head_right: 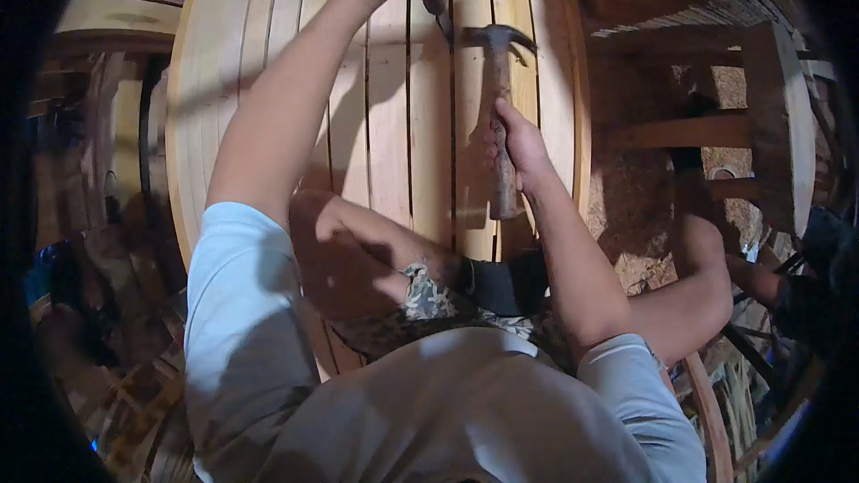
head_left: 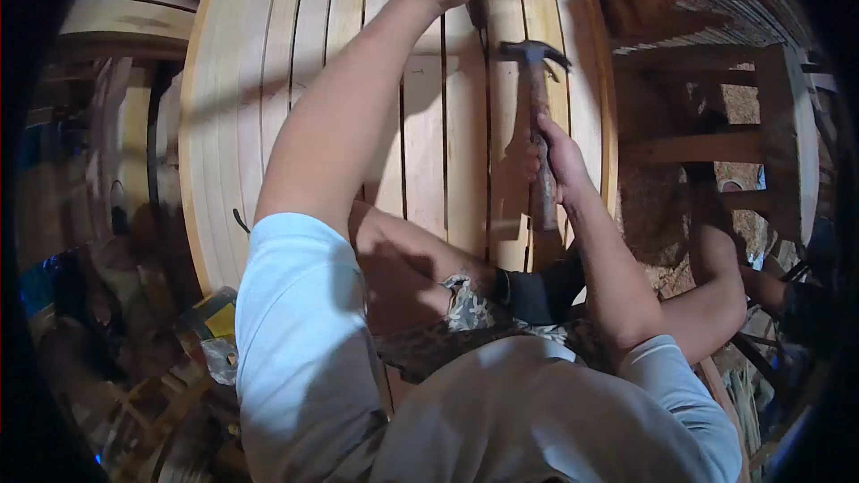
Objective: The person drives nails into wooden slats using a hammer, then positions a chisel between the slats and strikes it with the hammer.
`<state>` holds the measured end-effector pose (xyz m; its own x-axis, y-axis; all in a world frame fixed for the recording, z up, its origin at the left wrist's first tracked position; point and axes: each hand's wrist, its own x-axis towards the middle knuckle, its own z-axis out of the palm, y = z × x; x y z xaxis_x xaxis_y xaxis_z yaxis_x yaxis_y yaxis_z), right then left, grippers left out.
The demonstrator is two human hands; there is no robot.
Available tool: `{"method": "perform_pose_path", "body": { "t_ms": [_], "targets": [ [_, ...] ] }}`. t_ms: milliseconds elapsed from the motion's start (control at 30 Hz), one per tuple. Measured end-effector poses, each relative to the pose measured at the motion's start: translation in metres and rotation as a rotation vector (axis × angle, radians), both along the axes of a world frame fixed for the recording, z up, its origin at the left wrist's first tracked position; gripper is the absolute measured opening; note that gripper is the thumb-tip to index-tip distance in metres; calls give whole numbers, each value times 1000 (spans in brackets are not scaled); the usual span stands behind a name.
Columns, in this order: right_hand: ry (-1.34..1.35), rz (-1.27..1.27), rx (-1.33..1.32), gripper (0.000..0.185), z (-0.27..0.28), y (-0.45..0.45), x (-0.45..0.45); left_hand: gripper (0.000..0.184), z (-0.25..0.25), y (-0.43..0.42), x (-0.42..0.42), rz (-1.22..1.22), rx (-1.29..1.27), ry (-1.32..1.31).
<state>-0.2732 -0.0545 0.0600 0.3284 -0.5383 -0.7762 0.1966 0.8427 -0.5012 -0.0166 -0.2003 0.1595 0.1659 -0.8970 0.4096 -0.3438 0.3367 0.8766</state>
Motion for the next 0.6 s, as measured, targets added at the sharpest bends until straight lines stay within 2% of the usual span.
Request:
{"method": "perform_pose_path", "body": {
  "t_ms": [33,100,167,233,300,367,400,433,500,567,600],
  "targets": [
    [5,2,7,32,-4,4,4,31,-1,1,0,2,7,5],
    [-124,-186,-31,34,-13,14,20,29,0,1,2,-57,30,133],
    [-16,-121,-12,35,-10,16,23,28,1,-1,4,-60,41,116],
    [-123,39,76,33,-7,0,2,26,2,-9,2,-77,37,105],
    [-206,20,75,32,-19,3,7,23,-1,-7,6,-75,108,60],
    [-74,-348,-69,35,-3,18,44,22,-1,-6,8,-85,95,121],
    [45,-140,-20,34,13,23,52,20,-1,-7,8,-106,77,176],
    [45,-144,-18,34,12,19,45,20,0,-6,10,-110,79,176],
    [16,60,61,34,7,1,13,21,4,-7,12,-123,55,142],
    [-1,80,26,34,8,-3,11,21,5,-7,12,-110,80,122],
    [-8,-103,-15,33,1,4,22,22,5,-6,12,-94,109,92]
  ]
}}
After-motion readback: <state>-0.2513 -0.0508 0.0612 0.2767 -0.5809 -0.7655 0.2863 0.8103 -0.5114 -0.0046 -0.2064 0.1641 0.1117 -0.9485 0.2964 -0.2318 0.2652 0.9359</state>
